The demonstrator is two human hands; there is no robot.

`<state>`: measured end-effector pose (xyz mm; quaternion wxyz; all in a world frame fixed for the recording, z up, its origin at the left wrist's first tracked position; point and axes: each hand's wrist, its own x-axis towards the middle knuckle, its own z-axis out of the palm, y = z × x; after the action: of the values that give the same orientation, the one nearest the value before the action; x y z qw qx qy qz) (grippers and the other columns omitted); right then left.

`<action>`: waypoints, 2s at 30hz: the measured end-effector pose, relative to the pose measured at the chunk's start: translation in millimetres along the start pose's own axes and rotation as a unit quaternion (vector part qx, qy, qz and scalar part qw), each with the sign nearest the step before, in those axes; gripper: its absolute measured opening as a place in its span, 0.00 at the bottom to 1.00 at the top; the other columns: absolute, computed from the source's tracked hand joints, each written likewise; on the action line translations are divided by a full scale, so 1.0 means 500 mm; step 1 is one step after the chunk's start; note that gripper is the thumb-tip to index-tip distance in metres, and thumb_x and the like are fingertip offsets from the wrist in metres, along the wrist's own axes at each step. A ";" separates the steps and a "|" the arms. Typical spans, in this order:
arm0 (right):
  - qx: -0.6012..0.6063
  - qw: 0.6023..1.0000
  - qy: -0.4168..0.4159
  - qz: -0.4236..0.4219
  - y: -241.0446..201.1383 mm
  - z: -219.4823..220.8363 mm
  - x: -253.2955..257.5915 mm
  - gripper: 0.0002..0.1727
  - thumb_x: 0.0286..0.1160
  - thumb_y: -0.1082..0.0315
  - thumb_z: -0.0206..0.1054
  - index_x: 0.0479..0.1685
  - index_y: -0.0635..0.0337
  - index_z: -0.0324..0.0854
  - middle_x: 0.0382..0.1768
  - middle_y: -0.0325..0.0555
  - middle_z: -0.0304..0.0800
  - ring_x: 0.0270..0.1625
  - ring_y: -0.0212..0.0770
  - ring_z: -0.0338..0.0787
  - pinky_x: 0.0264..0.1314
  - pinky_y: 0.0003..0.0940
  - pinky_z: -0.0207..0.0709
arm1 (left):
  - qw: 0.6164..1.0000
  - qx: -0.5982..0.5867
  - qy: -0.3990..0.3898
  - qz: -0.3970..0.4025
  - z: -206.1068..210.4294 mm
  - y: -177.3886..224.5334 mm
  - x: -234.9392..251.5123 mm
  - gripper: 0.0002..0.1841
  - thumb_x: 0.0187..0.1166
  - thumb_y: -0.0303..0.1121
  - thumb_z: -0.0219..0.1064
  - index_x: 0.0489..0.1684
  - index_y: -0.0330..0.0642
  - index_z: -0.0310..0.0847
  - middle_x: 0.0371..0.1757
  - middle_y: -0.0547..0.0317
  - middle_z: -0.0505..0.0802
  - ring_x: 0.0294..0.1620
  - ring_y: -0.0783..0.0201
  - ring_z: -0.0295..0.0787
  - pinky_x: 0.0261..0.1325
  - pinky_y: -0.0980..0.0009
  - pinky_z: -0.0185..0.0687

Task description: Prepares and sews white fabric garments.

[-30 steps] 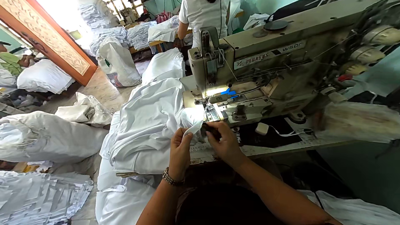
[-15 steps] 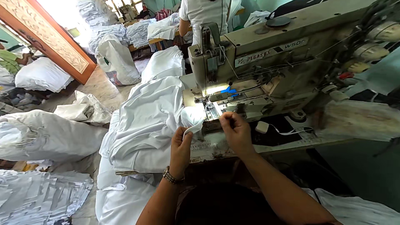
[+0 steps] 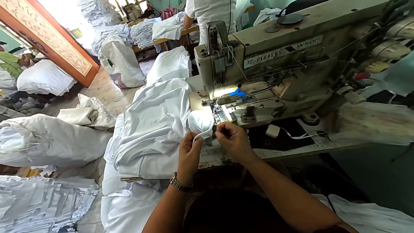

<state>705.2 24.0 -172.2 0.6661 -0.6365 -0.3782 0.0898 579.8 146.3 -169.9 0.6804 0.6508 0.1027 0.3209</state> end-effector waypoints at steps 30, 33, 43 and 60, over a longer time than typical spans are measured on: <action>-0.038 0.996 0.032 -0.080 0.000 -0.013 0.011 0.07 0.80 0.65 0.67 0.43 0.59 0.85 0.29 0.34 0.84 0.28 0.20 0.79 0.30 0.14 0.75 | 0.987 -0.133 0.027 -0.090 0.014 0.013 0.019 0.09 0.90 0.27 0.50 0.43 0.40 0.75 0.39 0.57 0.90 0.41 0.66 0.90 0.50 0.66 0.89; -0.069 0.997 0.008 -0.040 -0.002 -0.024 0.011 0.15 0.82 0.55 0.68 0.55 0.56 0.82 0.31 0.34 0.82 0.27 0.23 0.76 0.29 0.18 0.73 | 0.980 -0.167 0.030 -0.103 0.012 0.013 0.019 0.09 0.90 0.26 0.49 0.42 0.40 0.75 0.39 0.57 0.90 0.42 0.66 0.90 0.51 0.66 0.89; -0.177 0.983 -0.047 -0.030 0.007 -0.006 -0.036 0.19 0.89 0.54 0.57 0.56 0.60 0.86 0.45 0.44 0.91 0.43 0.31 0.89 0.49 0.28 0.84 | 0.976 -0.193 0.020 -0.099 0.011 0.006 0.018 0.09 0.90 0.26 0.48 0.43 0.40 0.75 0.40 0.55 0.91 0.44 0.64 0.91 0.54 0.63 0.89; -0.067 0.996 0.023 -0.058 0.010 0.011 -0.045 0.15 0.85 0.61 0.63 0.54 0.65 0.86 0.42 0.43 0.91 0.40 0.24 0.87 0.45 0.18 0.83 | 0.976 -0.202 0.015 -0.086 0.012 0.005 0.017 0.09 0.90 0.26 0.49 0.43 0.40 0.76 0.41 0.54 0.91 0.45 0.64 0.91 0.56 0.62 0.89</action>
<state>687.9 15.7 -185.9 0.6346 -0.6589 -0.4038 0.0106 589.2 146.0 -164.3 0.8211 0.4841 0.1016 0.2849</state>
